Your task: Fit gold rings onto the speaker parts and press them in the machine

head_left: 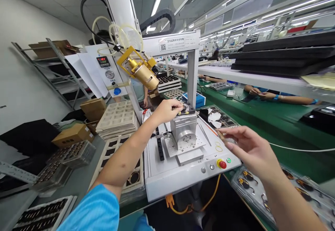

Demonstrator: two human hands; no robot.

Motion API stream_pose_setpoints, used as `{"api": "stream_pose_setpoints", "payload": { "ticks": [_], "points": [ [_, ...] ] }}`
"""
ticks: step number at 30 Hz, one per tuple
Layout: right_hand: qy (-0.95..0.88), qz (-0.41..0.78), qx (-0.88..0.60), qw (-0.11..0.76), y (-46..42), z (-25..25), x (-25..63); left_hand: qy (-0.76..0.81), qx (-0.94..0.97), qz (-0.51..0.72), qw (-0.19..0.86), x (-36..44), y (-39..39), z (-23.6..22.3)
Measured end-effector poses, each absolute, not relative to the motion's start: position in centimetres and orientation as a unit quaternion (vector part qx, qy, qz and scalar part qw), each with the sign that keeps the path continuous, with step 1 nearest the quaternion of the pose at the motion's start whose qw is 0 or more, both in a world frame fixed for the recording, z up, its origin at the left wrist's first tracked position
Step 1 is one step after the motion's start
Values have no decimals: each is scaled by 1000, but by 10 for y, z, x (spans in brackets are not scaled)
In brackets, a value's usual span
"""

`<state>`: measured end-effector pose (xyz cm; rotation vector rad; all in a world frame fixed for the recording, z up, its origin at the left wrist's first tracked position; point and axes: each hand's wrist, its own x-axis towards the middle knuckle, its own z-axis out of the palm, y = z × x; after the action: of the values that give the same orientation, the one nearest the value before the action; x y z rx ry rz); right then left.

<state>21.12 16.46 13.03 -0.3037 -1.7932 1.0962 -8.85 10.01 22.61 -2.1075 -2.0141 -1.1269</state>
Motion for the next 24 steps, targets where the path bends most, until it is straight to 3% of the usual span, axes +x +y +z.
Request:
{"api": "stream_pose_setpoints", "payload": {
  "ticks": [3,9,16,20,24],
  "points": [
    [-733,463,-187,462,157,93,242,-631,-707,-317,-18,-86,99,225],
    [-682,577,-334,300,156,-6,282,-633,-738,-232,37,-84,83,208],
    [-763,446,-423,198,167,-65,256,-630,-730,-263,34,-79,60,200],
    [-815,359,-424,162,156,-68,244,-564,-717,-408,50,-57,1,148],
    [-831,292,-451,143,146,-59,238,-541,-639,-539,-99,-18,-41,52]
  ]
}}
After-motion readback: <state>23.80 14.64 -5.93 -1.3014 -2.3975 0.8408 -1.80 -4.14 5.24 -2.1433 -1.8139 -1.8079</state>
